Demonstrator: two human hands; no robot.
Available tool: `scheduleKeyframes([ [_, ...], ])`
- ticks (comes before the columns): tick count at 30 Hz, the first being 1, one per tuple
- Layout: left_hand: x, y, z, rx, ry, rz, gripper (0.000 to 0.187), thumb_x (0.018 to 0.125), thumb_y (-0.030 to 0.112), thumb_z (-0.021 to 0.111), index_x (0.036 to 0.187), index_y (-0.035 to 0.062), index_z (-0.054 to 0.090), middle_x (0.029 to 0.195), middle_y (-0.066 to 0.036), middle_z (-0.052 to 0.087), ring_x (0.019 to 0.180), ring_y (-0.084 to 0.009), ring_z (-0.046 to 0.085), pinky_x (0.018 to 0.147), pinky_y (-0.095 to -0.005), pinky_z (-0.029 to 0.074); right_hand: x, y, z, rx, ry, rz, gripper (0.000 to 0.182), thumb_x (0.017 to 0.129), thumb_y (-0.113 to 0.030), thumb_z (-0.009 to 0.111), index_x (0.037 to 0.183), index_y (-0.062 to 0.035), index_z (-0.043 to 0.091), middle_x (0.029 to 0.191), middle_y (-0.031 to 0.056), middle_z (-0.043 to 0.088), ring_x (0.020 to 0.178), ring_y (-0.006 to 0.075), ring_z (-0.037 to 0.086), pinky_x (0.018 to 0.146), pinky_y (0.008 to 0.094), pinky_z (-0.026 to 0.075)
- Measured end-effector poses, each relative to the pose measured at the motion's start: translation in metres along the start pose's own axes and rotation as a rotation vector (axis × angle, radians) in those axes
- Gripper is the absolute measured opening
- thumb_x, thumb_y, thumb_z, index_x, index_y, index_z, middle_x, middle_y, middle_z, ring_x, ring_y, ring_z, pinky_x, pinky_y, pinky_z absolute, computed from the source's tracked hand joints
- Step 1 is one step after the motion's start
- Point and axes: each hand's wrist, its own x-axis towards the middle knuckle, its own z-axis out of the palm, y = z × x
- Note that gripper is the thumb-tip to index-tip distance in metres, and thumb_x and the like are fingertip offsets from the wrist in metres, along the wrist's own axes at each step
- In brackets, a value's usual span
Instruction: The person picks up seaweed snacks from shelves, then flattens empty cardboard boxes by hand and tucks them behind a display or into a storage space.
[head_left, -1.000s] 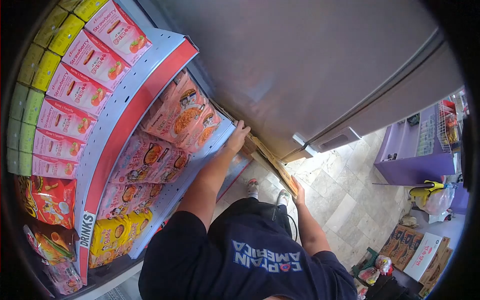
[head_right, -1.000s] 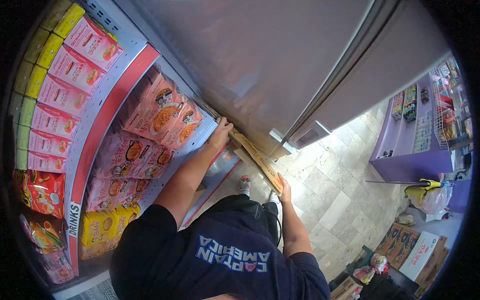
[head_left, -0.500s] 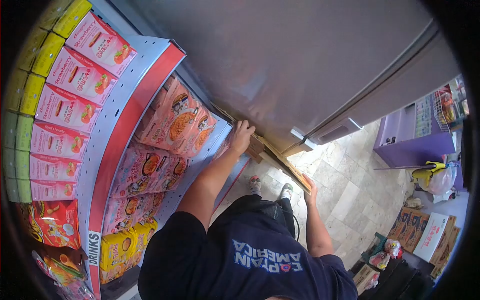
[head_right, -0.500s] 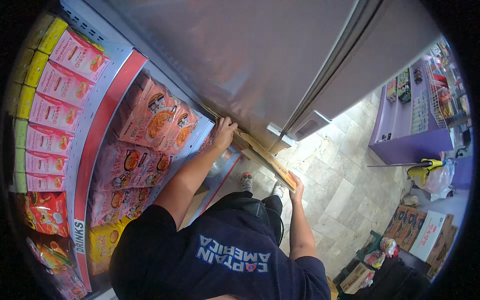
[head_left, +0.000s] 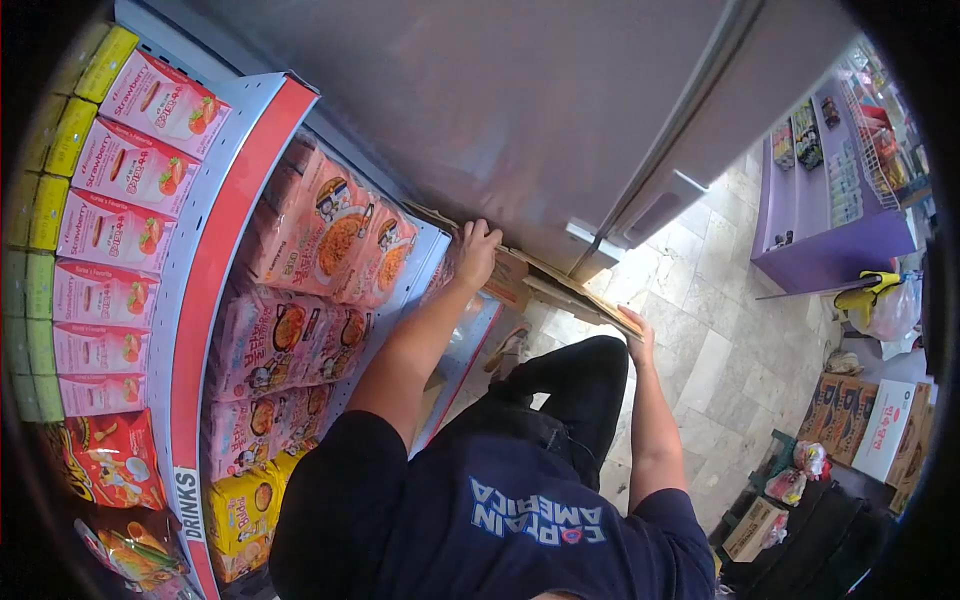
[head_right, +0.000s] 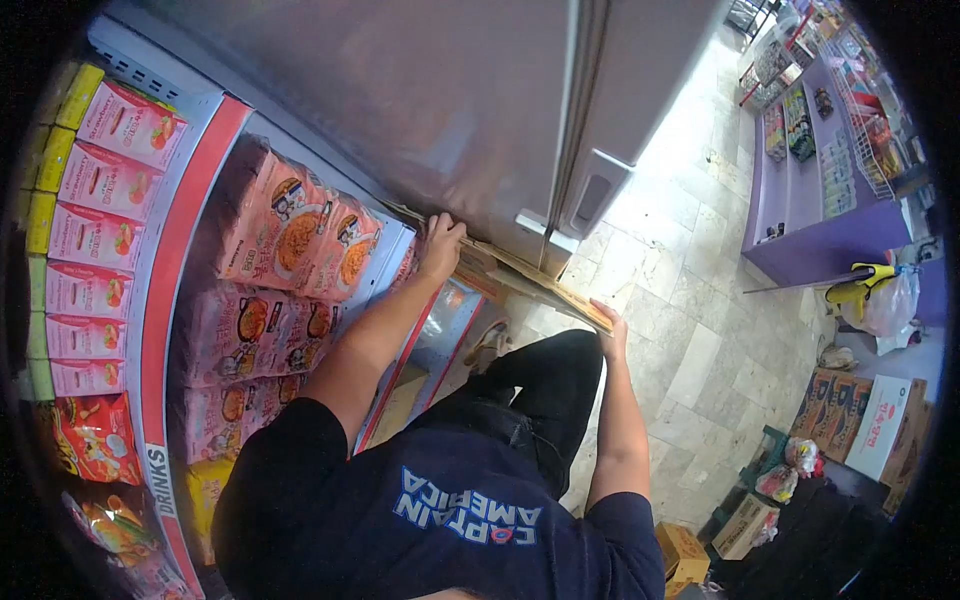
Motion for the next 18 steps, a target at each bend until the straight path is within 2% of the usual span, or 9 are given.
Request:
scheduleKeyframes([
  [4,0.001,0.010,-0.003,0.050,-0.039,0.017,0.020,0.069,-0.003,0.060,0.085,0.0080,0.057,0.094,-0.013,0.047,0.098,-0.0349,0.047,0.083,-0.0465,0.042,-0.006,0.021,0.002,0.087,0.021,0.043,0.032,0.084,-0.005,0.060,0.114,-0.0084,0.071,0.109,0.0167,0.070,0.102,0.0225,0.066,0.091,0.0301,0.049],
  [5,0.003,0.011,-0.002,0.062,-0.056,0.015,0.020,0.070,-0.001,0.061,0.087,0.0090,0.058,0.097,-0.012,0.047,0.101,-0.0345,0.047,0.086,-0.0502,0.041,-0.007,0.028,0.005,-0.033,0.063,-0.026,0.031,0.083,-0.007,0.063,0.113,-0.0100,0.071,0.107,0.0175,0.070,0.101,0.0245,0.067,0.091,0.0305,0.049],
  [7,0.004,0.008,0.002,0.081,-0.088,0.006,0.021,0.072,0.004,0.064,0.091,0.0111,0.060,0.101,-0.011,0.048,0.107,-0.0337,0.046,0.092,-0.0575,0.039,-0.015,0.017,0.005,-0.018,0.073,-0.025,0.032,0.082,-0.005,0.063,0.113,-0.0110,0.071,0.105,0.0175,0.070,0.100,0.0252,0.067,0.090,0.0306,0.050],
  [10,0.002,0.006,0.000,0.113,-0.130,-0.013,0.023,0.071,0.003,0.065,0.092,0.0115,0.060,0.102,-0.011,0.048,0.107,-0.0341,0.046,0.094,-0.0593,0.038,-0.023,0.002,0.008,-0.035,0.084,-0.033,0.033,0.082,-0.002,0.063,0.112,-0.0126,0.072,0.104,0.0166,0.070,0.098,0.0241,0.068,0.089,0.0307,0.050],
  [13,-0.005,0.009,-0.010,0.129,-0.172,-0.023,0.025,0.071,0.002,0.065,0.093,0.0103,0.060,0.102,-0.012,0.049,0.107,-0.0345,0.047,0.092,-0.0554,0.040,-0.030,-0.007,0.012,-0.053,0.073,0.044,0.032,0.082,-0.001,0.062,0.110,-0.0119,0.073,0.104,0.0169,0.070,0.099,0.0250,0.067,0.089,0.0311,0.050],
  [17,-0.015,-0.007,-0.007,0.167,-0.172,-0.041,0.023,0.071,0.000,0.065,0.092,0.0060,0.058,0.101,-0.013,0.049,0.104,-0.0358,0.048,0.089,-0.0480,0.042,-0.027,0.016,0.044,0.001,0.070,-0.018,0.032,0.083,-0.001,0.058,0.110,-0.0083,0.072,0.106,0.0182,0.070,0.100,0.0261,0.067,0.091,0.0314,0.050],
  [18,-0.016,-0.016,-0.003,0.161,-0.166,-0.049,0.022,0.071,0.000,0.064,0.092,0.0052,0.057,0.101,-0.014,0.050,0.104,-0.0361,0.049,0.089,-0.0469,0.043,-0.022,0.020,0.052,0.015,0.064,0.014,0.032,0.082,-0.001,0.061,0.111,-0.0083,0.072,0.106,0.0174,0.070,0.100,0.0243,0.067,0.090,0.0305,0.050],
])
